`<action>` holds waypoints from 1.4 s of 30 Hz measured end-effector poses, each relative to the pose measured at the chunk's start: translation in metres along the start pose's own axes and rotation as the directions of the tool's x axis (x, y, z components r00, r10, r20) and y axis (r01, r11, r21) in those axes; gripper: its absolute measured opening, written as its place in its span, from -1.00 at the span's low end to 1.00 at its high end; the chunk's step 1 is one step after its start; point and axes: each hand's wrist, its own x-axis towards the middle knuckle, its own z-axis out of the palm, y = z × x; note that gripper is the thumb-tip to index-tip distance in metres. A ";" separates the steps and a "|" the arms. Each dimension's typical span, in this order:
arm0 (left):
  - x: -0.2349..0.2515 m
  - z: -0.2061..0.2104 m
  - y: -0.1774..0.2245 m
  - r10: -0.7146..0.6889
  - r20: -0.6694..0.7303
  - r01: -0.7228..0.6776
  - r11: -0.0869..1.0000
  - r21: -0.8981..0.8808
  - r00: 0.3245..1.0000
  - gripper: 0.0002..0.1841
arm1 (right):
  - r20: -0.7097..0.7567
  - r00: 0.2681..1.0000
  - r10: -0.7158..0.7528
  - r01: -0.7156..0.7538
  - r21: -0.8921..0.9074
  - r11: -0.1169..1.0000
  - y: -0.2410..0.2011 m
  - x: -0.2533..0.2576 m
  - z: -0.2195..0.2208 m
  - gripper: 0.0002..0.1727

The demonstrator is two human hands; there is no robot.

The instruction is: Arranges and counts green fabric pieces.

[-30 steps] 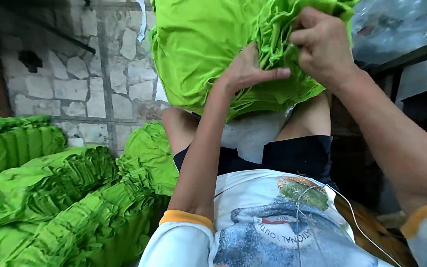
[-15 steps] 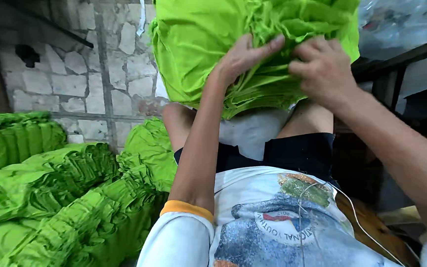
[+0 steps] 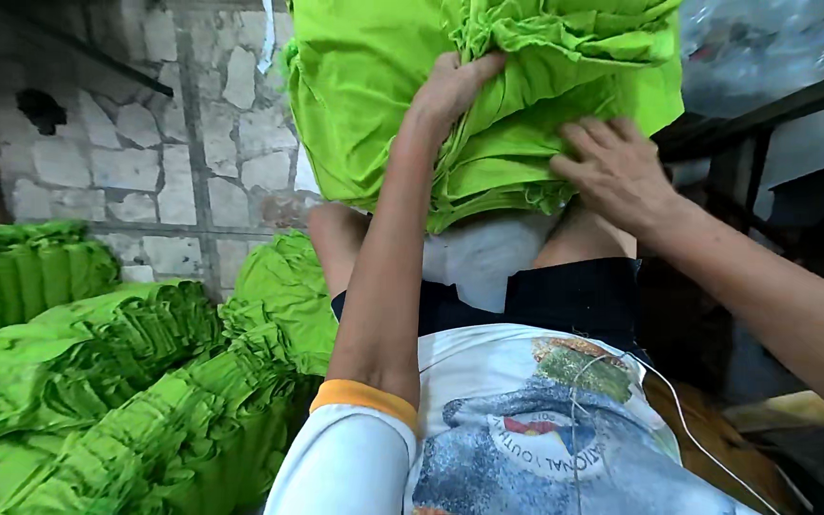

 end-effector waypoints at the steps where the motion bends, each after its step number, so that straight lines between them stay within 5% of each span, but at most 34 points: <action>1: 0.000 0.002 -0.003 0.049 0.005 -0.049 0.999 0.009 0.999 -0.58 | -0.029 0.999 0.025 -0.025 -0.013 1.000 0.007 -0.002 -0.006 -0.80; 4: -0.016 0.010 -0.014 0.270 0.129 -0.282 0.956 0.084 0.954 -0.42 | -0.195 0.977 0.081 -0.071 0.060 0.996 0.017 0.017 -0.030 -0.81; 7: -0.038 0.022 -0.008 0.266 0.144 -0.300 0.894 0.334 0.953 0.02 | -0.249 0.922 0.295 -0.215 0.305 0.928 0.017 0.067 -0.049 -0.72; 9: -0.034 0.031 -0.008 0.256 0.032 -0.242 0.857 0.456 0.966 -0.12 | -0.200 0.888 0.413 -0.325 0.363 0.873 0.018 0.100 -0.045 -0.71; 11: -0.018 0.029 -0.010 0.205 -0.091 -0.155 0.909 0.386 0.975 -0.44 | -0.257 0.878 0.404 -0.321 0.310 0.895 0.017 0.114 -0.033 -0.69; 14: -0.003 0.013 -0.004 0.067 -0.067 -0.060 0.994 0.094 0.996 -0.51 | -0.462 0.878 0.121 -0.092 0.085 0.992 -0.001 0.088 -0.021 -0.71; 16: 0.001 0.005 0.003 -0.017 -0.047 0.014 0.998 -0.057 0.999 -0.46 | -0.316 0.947 -0.057 0.057 -0.008 0.998 -0.008 0.053 -0.010 -0.73; 18: 0.003 0.003 0.008 -0.086 -0.033 0.084 0.993 -0.078 0.996 -0.40 | -0.080 0.997 -0.006 0.006 -0.010 1.000 0.004 0.024 0.004 -0.75; 22: 0.000 0.013 -0.011 0.136 0.001 -0.136 0.990 0.027 0.991 -0.40 | -0.103 0.979 0.174 -0.161 0.131 0.978 0.023 0.019 -0.015 -0.79; 24: -0.016 0.018 -0.015 0.277 0.101 -0.290 0.945 0.149 0.956 -0.21 | -0.164 0.955 0.247 -0.185 0.321 0.929 0.026 0.041 -0.033 -0.74; 26: -0.031 0.025 -0.011 0.269 0.082 -0.280 0.898 0.340 0.960 0.01 | -0.195 0.931 0.309 -0.201 0.433 0.879 0.026 0.070 -0.040 -0.70; 28: -0.026 0.033 -0.011 0.227 -0.047 -0.185 0.883 0.432 0.973 -0.15 | -0.199 0.908 0.367 -0.261 0.417 0.871 0.022 0.096 -0.035 -0.69; 30: -0.010 0.029 -0.010 0.159 -0.147 -0.100 0.933 0.347 0.976 -0.44 | -0.266 0.889 0.373 -0.291 0.301 0.908 0.016 0.106 -0.029 -0.67; 33: 0.006 0.011 -0.005 -0.006 -0.087 0.012 0.998 0.066 0.996 -0.50 | -0.414 0.901 0.132 -0.105 0.088 0.991 -0.001 0.080 -0.023 -0.68; 36: 0.006 0.004 0.005 -0.089 -0.047 0.086 0.994 -0.061 0.995 -0.48 | -0.154 0.987 -0.044 0.050 0.032 0.998 0.001 0.033 -0.004 -0.73; 38: 0.009 0.009 0.000 -0.040 -0.060 0.039 0.999 -0.015 0.997 -0.48 | -0.029 0.999 0.040 -0.039 0.045 0.998 0.016 0.012 0.005 -0.76; 42: -0.007 0.014 -0.017 0.260 0.098 -0.268 0.959 0.086 0.961 -0.35 | -0.124 0.969 0.215 -0.166 0.322 0.932 0.020 0.037 -0.029 -0.72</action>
